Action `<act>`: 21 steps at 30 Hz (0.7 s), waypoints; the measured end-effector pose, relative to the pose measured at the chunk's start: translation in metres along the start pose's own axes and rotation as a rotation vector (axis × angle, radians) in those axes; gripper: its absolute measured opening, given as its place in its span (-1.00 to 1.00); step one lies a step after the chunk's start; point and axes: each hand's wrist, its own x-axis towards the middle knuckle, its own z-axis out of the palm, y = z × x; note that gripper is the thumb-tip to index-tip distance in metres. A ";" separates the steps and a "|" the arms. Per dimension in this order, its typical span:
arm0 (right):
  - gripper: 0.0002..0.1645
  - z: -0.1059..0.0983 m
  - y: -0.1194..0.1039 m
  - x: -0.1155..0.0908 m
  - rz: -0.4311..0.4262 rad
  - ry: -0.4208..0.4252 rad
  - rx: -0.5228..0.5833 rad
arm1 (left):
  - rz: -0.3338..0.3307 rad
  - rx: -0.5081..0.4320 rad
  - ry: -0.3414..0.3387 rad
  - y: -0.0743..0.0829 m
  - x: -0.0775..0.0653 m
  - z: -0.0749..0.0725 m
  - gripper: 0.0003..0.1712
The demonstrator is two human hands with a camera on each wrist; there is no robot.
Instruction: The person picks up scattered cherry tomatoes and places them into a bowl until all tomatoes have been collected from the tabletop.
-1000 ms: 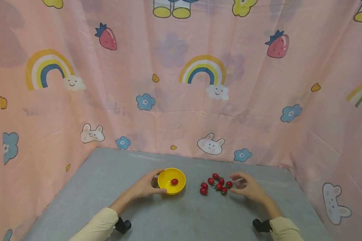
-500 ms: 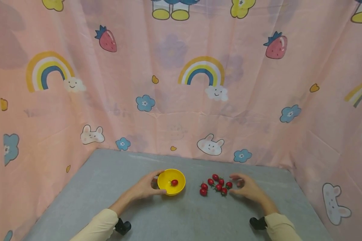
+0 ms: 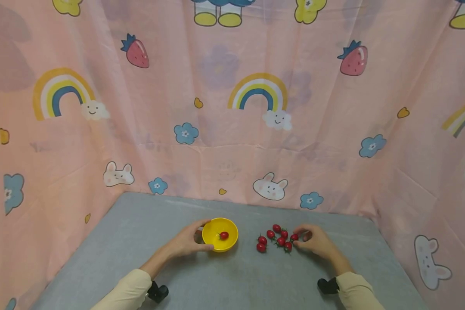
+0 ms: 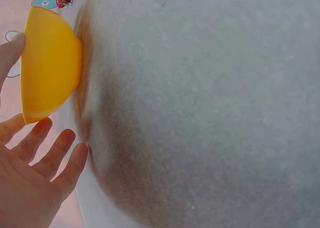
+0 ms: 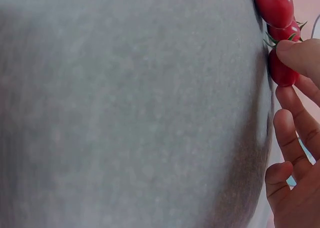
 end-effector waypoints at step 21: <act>-0.71 -0.007 0.006 0.002 -0.019 0.038 0.033 | 0.006 0.017 0.000 0.001 0.000 -0.001 -0.02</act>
